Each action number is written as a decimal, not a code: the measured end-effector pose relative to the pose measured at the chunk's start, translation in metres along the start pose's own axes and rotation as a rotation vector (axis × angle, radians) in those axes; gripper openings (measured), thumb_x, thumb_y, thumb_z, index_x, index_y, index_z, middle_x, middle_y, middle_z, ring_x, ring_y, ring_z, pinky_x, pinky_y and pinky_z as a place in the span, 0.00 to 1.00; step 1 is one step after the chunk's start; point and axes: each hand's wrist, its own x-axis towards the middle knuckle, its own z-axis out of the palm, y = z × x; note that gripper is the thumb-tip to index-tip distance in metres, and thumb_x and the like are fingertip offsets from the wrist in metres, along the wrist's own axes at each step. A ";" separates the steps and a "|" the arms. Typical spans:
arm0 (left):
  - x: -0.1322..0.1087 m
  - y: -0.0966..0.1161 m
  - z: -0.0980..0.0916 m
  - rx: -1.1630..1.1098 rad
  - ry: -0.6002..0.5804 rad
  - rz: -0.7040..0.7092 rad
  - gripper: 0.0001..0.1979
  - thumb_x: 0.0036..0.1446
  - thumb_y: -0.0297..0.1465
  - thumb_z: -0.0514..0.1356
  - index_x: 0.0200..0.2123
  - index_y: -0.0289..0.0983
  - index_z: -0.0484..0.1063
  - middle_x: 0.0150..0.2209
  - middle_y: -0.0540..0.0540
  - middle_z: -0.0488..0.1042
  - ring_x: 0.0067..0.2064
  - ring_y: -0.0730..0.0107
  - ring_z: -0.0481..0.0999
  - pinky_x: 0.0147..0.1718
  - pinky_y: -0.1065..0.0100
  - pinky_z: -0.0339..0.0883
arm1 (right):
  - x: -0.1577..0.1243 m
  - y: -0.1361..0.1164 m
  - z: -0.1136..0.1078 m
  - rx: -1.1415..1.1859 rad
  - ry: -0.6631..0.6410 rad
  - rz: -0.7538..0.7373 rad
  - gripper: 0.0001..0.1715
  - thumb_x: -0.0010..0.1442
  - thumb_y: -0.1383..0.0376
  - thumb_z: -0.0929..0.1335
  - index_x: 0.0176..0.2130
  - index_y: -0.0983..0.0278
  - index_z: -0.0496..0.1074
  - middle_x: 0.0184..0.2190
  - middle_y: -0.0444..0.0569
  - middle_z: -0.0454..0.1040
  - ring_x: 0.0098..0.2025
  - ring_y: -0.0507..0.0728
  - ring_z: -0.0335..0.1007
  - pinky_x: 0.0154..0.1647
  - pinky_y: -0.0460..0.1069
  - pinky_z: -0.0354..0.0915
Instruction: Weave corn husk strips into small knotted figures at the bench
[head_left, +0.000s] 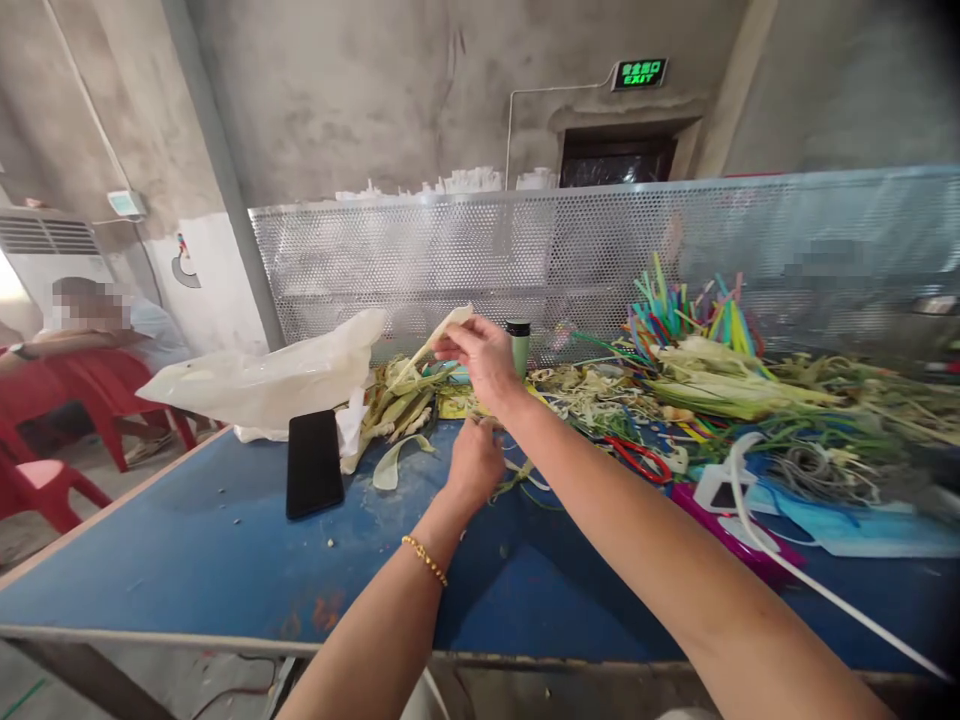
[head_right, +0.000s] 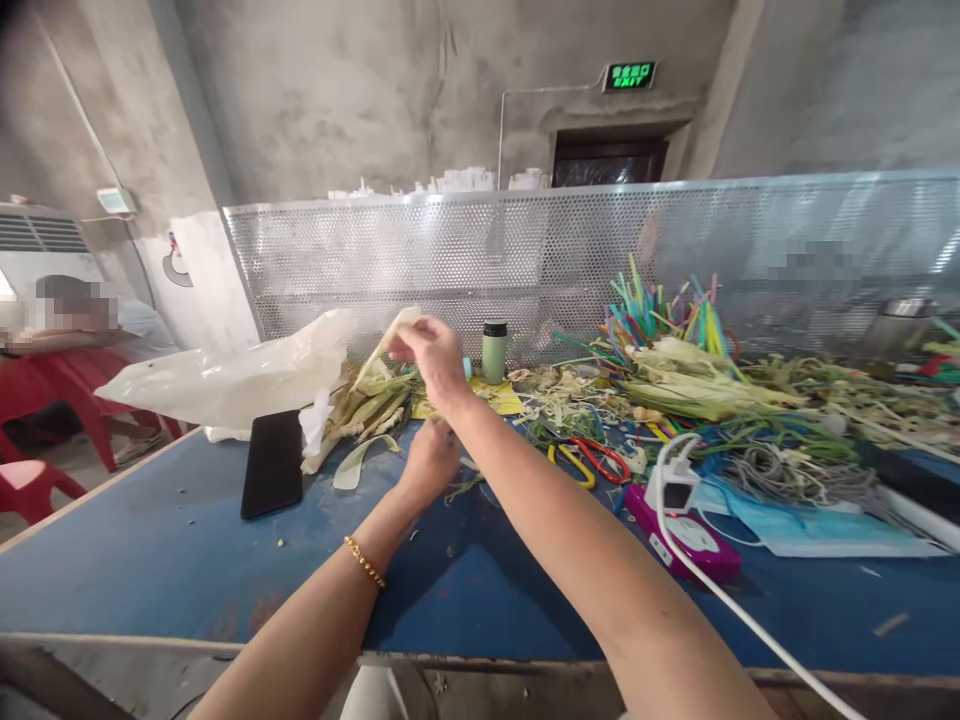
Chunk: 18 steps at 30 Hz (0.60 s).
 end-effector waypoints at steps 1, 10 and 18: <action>0.001 0.001 -0.003 0.006 0.030 -0.017 0.10 0.57 0.22 0.53 0.35 0.35 0.75 0.37 0.39 0.76 0.40 0.59 0.75 0.43 0.60 0.67 | -0.004 -0.007 -0.014 -0.019 0.069 -0.004 0.09 0.55 0.62 0.70 0.30 0.65 0.69 0.25 0.45 0.76 0.27 0.52 0.76 0.30 0.46 0.73; 0.004 0.015 -0.026 -0.068 0.461 0.021 0.10 0.60 0.33 0.59 0.44 0.37 0.72 0.43 0.43 0.71 0.30 0.70 0.68 0.38 0.65 0.65 | -0.062 -0.015 -0.078 -0.419 0.143 0.233 0.15 0.53 0.56 0.70 0.28 0.66 0.71 0.21 0.45 0.73 0.19 0.51 0.70 0.14 0.43 0.64; 0.007 0.017 -0.044 -0.042 0.399 0.051 0.09 0.61 0.31 0.55 0.32 0.37 0.74 0.32 0.46 0.74 0.37 0.65 0.70 0.41 0.65 0.62 | -0.081 -0.008 -0.074 -0.278 0.110 0.248 0.16 0.49 0.56 0.72 0.29 0.68 0.73 0.18 0.43 0.70 0.17 0.49 0.64 0.16 0.44 0.65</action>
